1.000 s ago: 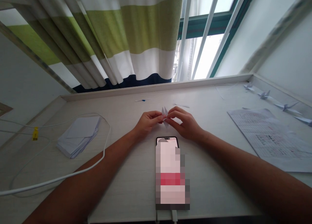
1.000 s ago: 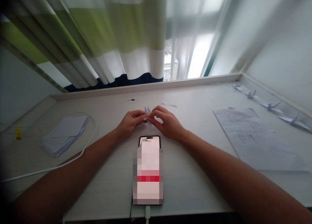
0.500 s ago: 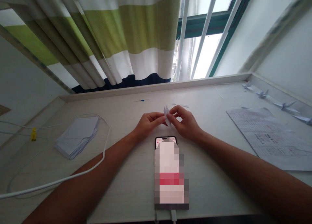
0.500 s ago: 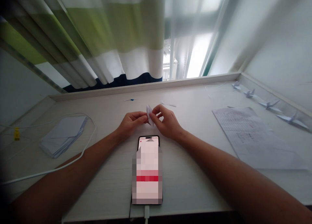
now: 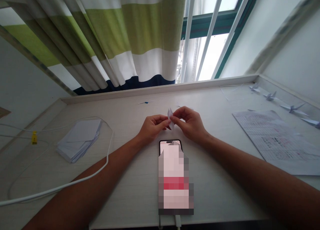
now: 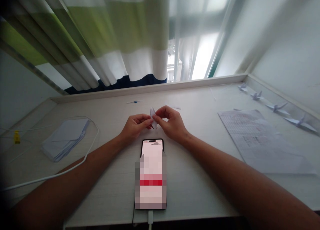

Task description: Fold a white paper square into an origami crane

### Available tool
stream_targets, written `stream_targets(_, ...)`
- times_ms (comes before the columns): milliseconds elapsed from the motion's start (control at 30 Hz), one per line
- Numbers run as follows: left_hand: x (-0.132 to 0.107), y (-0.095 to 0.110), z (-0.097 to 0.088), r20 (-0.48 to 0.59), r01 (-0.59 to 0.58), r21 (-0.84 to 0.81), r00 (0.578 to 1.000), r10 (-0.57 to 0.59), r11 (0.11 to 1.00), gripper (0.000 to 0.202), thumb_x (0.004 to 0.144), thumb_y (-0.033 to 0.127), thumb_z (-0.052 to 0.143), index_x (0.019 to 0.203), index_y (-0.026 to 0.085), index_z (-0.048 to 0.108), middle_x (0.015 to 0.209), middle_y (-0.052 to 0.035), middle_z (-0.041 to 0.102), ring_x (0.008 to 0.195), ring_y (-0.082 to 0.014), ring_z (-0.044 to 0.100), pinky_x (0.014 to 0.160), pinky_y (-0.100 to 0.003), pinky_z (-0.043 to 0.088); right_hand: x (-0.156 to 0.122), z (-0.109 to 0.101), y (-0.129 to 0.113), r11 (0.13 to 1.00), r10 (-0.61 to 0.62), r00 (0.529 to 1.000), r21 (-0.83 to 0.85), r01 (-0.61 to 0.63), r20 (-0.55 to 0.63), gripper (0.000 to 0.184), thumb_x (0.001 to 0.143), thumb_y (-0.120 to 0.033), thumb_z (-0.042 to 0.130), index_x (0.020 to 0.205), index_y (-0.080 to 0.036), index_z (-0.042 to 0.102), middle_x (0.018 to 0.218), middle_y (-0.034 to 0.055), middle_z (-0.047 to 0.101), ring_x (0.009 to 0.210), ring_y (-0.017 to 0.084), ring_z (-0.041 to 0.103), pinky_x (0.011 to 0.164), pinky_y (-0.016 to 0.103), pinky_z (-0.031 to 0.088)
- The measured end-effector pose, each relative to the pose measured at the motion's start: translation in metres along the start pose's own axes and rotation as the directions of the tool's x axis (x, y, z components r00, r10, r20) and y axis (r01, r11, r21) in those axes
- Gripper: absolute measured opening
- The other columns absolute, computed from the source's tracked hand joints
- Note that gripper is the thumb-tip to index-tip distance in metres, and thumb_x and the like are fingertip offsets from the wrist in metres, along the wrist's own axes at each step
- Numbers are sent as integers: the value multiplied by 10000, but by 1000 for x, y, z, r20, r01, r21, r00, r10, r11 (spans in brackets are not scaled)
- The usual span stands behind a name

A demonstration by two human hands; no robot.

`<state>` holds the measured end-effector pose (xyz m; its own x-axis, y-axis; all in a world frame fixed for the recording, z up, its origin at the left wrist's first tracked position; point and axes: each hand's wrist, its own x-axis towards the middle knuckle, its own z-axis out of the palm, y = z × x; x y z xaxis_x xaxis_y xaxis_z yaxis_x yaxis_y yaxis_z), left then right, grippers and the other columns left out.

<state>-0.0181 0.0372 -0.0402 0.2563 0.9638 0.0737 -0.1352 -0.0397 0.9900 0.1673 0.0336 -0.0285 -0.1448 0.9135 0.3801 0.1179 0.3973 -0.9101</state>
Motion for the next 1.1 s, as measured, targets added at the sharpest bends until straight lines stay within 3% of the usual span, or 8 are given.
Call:
stream_targets(233, 1, -2, 2, -19, -11, 34, 1000, 11, 999, 384, 722, 494, 870, 857, 142, 797, 764, -74, 782, 643, -147, 684, 634, -267, 534, 0, 2, 3, 999, 12, 1000, 38, -11, -17, 354, 800, -510, 830, 846, -202, 660, 822, 43, 715, 779, 203, 687, 743, 373, 575)
stream_targets(400, 1, 0, 2, -29, -14, 65, 999, 16, 998, 383, 742, 500, 852, 863, 142, 787, 807, -89, 794, 685, -165, 700, 657, -285, 543, 1, 2, 2, 988, 94, 995, 121, -97, 32, 371, 804, -514, 819, 952, -204, 680, 832, 39, 736, 762, 202, 698, 728, 358, 583)
stream_targets(533, 0, 1, 1, -58, -4, 102, 998, 10, 995, 379, 726, 493, 863, 851, 142, 795, 784, -77, 785, 679, -159, 680, 657, -282, 539, 2, -1, 2, 992, 93, 987, 72, -103, 131, 270, 891, -443, 725, 840, -178, 726, 784, 44, 741, 742, 187, 677, 742, 333, 540)
stream_targets(667, 0, 3, 0, -75, 15, 114, 997, -6, 993, 382, 694, 492, 881, 830, 144, 801, 770, -73, 780, 687, -162, 672, 674, -290, 541, 2, -3, 2, 996, 77, 988, 36, -83, 132, 227, 929, -332, 642, 793, -178, 736, 743, 28, 736, 727, 172, 663, 744, 310, 514)
stream_targets(833, 0, 4, 1, -51, 21, 76, 999, -17, 997, 392, 716, 504, 865, 840, 142, 784, 756, -69, 774, 670, -160, 675, 673, -291, 533, 2, -3, 0, 994, 86, 985, 52, -94, 151, 209, 899, -376, 694, 861, -177, 744, 794, 43, 761, 755, 196, 695, 756, 333, 542)
stream_targets(1100, 1, -3, -1, -1, -13, 94, 1000, 13, 995, 399, 759, 526, 837, 862, 149, 756, 785, -56, 765, 696, -147, 668, 651, -260, 504, 1, -1, 2, 995, 84, 989, -70, -76, 122, 260, 914, -413, 673, 770, -196, 687, 749, 43, 749, 704, 192, 678, 681, 326, 548)
